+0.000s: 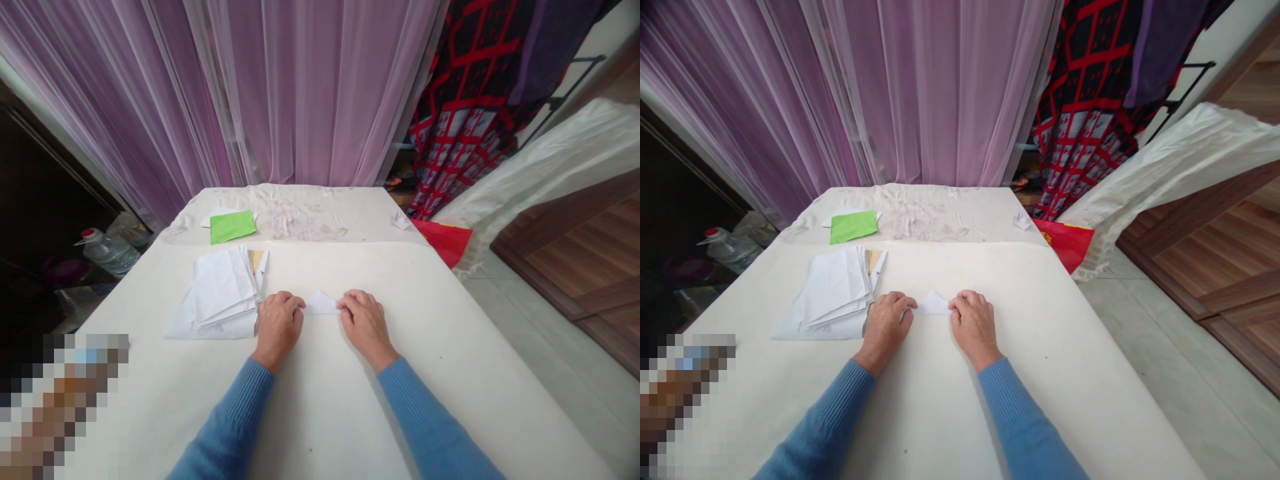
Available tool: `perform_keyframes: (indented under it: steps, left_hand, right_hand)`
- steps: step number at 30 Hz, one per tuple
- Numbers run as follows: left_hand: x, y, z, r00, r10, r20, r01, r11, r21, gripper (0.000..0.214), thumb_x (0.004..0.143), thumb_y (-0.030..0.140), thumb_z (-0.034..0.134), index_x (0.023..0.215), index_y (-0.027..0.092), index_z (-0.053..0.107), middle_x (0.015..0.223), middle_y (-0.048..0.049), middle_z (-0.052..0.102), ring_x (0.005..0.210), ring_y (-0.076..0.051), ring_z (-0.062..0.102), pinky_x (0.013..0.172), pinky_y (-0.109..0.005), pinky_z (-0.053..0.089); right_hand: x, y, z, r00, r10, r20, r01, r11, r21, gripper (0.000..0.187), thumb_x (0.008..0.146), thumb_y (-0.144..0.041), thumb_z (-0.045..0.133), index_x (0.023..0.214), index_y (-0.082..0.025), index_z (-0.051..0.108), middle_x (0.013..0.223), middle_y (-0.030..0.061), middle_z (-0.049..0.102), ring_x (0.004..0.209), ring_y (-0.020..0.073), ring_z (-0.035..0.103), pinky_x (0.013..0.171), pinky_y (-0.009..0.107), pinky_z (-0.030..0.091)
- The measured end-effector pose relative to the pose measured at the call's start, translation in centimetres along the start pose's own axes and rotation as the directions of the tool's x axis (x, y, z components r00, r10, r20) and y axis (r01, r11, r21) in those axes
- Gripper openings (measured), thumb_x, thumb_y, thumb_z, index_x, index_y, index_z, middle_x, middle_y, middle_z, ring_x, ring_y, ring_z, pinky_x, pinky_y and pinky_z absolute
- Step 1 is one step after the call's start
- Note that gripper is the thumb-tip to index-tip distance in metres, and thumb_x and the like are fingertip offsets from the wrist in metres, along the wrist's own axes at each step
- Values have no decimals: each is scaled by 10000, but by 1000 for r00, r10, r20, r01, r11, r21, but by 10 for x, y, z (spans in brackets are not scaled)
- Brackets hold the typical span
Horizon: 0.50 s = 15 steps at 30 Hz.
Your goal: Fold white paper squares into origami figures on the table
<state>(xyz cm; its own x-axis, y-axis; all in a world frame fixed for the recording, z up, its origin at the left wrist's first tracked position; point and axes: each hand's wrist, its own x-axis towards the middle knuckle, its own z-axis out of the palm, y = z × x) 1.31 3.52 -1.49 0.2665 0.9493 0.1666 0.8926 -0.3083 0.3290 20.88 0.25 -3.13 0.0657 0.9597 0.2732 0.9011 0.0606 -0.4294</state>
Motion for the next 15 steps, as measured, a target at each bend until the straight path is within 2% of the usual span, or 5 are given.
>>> perform_keyframes:
  steps: [4, 6, 9, 15]
  left_hand:
    - [0, 10, 0, 999, -38, -20, 40, 997, 63, 116, 840, 293, 576, 890, 250, 671, 967, -54, 621, 943, -240, 546, 782, -362, 355]
    - [1, 15, 1, 998, -49, -45, 53, 995, 89, 171, 839, 400, 594, 864, 242, 656, 950, -56, 609, 936, -247, 538, 785, -368, 348]
    - [2, 20, 5, 996, -57, -70, 65, 991, 119, 269, 809, 501, 618, 833, 234, 631, 924, -57, 591, 935, -260, 526, 793, -380, 342]
    - [2, 19, 9, 995, -42, -87, 53, 991, 124, 287, 783, 502, 650, 858, 228, 610, 927, -57, 581, 946, -266, 518, 791, -384, 332]
  right_hand:
    - [1, -10, -3, 1000, 19, 0, -19, 998, -52, 96, 806, -180, 579, 841, -232, 651, 1027, 35, 619, 981, 200, 510, 797, 315, 310]
    - [1, -16, -3, 999, 31, -19, -32, 996, -79, 28, 800, -234, 614, 815, -229, 638, 980, 34, 615, 948, 205, 504, 777, 319, 299]
    - [1, -23, -3, 998, 48, -44, -52, 992, -115, 82, 786, -299, 657, 792, -228, 619, 943, 33, 604, 933, 213, 497, 759, 325, 287]
    - [1, -28, 0, 996, 65, -57, -73, 987, -142, 193, 764, -390, 704, 793, -230, 600, 923, 35, 595, 939, 227, 496, 755, 338, 280]
